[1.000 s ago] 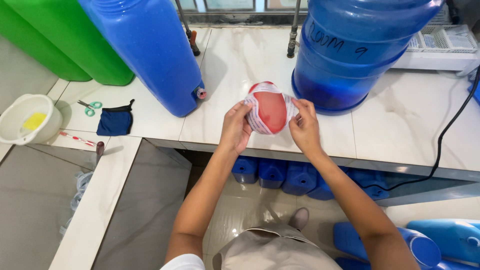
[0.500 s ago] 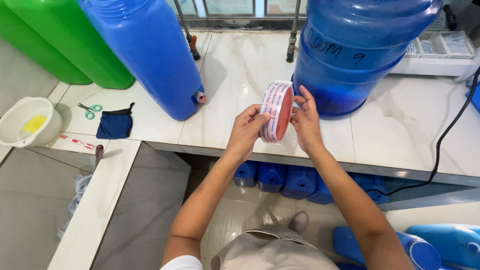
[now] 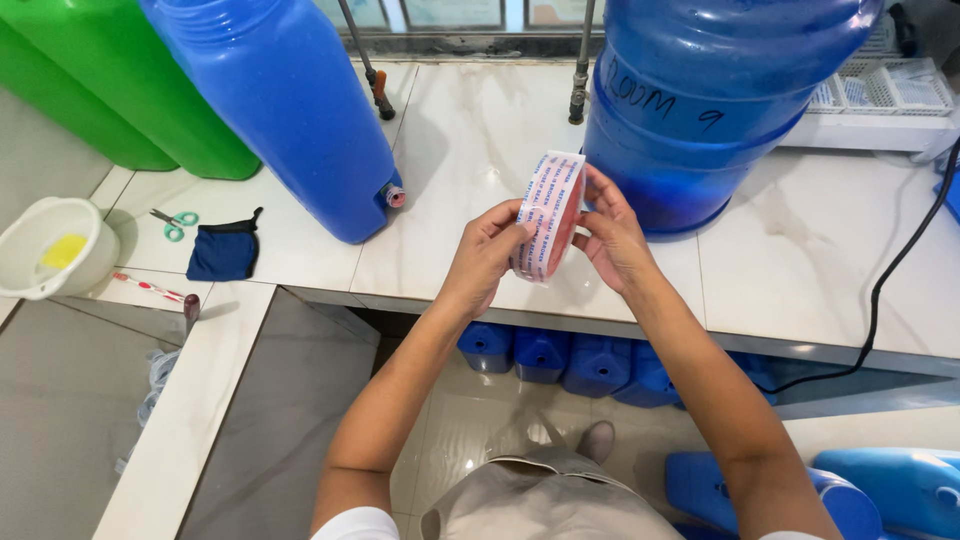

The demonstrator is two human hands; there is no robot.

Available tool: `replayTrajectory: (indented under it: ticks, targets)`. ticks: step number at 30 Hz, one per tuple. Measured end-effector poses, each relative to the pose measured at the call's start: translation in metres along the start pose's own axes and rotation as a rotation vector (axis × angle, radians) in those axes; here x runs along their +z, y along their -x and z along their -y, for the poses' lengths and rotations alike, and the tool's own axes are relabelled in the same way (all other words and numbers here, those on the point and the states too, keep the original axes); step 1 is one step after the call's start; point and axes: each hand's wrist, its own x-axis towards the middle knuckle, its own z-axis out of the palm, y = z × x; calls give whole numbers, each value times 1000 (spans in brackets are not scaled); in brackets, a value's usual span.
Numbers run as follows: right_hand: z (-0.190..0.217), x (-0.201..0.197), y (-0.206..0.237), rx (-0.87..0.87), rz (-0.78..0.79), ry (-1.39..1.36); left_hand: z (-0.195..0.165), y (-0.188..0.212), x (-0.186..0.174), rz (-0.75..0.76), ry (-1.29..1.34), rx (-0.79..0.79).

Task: The person cleans several large plastic jerrycans by rinsing them with tap water and scrubbing the interiors with a toothbrush. They then use a heat gun to shrink-seal plastic lids onto the containers and place them on a counter.

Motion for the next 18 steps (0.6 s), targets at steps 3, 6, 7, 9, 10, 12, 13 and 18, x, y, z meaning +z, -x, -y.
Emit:
replayTrajectory:
  ticks: [3,6,7,9,10,12,13,18]
  targets:
    - [6,-3,-2,104,14,-43,1,-4,0,-12,-21,45]
    - [3,-12,-5,255,111,-92,2,-11,0,-33,-44,46]
    - [1,-16,-6,308,146,-109,2,-13,0,-47,-53,45]
    - [-2,-27,-9,332,150,-85,4,-19,0,-71,-69,42]
    - [-2,-35,-10,346,152,-73,6,-23,0,-84,-28,32]
    - [10,-60,-8,339,145,125,10,-33,-1,-115,51,15]
    - [20,-75,-6,336,145,223,12,-38,-3,-142,60,9]
    - [137,-197,4,-37,108,591,30,-77,-24,-318,156,-24]
